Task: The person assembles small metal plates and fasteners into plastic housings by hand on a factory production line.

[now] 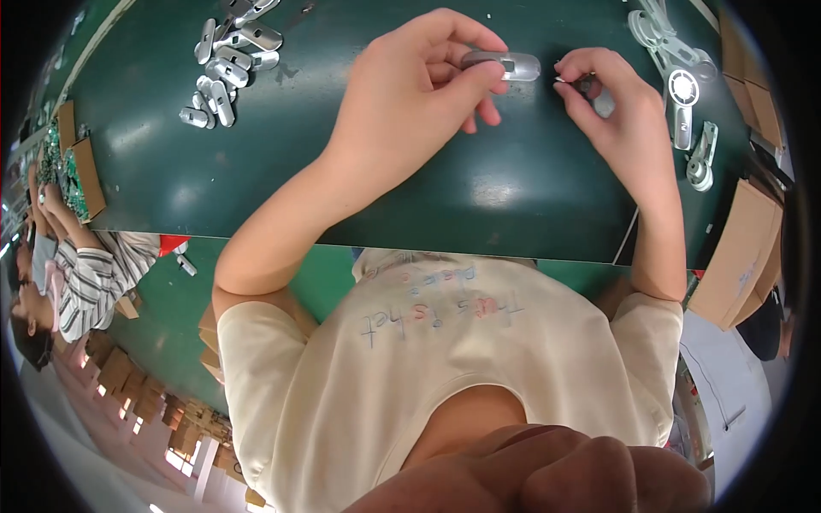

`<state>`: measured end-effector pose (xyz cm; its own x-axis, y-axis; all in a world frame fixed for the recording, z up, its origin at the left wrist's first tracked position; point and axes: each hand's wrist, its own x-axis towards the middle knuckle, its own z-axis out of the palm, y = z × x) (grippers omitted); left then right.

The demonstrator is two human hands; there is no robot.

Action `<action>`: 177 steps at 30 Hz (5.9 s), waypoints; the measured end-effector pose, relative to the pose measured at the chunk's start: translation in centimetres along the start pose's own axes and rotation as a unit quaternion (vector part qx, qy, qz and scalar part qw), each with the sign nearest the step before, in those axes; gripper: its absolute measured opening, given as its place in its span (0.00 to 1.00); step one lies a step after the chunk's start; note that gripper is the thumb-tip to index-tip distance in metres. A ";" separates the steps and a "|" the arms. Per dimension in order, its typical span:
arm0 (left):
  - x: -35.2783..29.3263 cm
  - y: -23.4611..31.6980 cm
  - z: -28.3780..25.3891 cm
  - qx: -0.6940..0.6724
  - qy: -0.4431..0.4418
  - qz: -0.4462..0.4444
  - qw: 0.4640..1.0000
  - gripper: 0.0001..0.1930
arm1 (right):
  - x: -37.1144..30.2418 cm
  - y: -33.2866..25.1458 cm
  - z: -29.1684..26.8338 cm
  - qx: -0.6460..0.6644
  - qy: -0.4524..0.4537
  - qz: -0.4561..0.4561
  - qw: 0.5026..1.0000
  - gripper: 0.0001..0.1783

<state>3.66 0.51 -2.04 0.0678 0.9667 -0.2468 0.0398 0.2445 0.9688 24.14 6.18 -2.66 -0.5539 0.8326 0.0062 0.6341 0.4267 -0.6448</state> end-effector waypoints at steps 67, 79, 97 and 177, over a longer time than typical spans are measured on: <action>-1.4 0.1 1.1 -0.185 -0.102 0.013 0.977 0.16 | -1.9 -1.4 -1.0 0.270 0.075 -0.156 0.947 0.25; -1.7 0.0 1.8 -0.190 -0.084 0.008 0.978 0.15 | -2.7 -2.0 -1.2 0.218 0.060 -0.092 0.970 0.22; -1.8 0.2 0.7 -0.211 -0.087 0.002 0.974 0.15 | 15.1 1.7 -5.3 0.573 -0.029 0.181 0.798 0.16; -1.0 -0.2 0.9 -0.165 -0.072 -0.008 0.984 0.13 | -1.6 -2.6 -2.3 0.204 -0.005 0.011 0.979 0.17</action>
<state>4.52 -0.57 -2.01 0.2121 0.9473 -0.2401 -0.2829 0.2946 0.9128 24.62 4.61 0.77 -0.5497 0.8352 -0.0180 0.3788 0.2300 -0.8964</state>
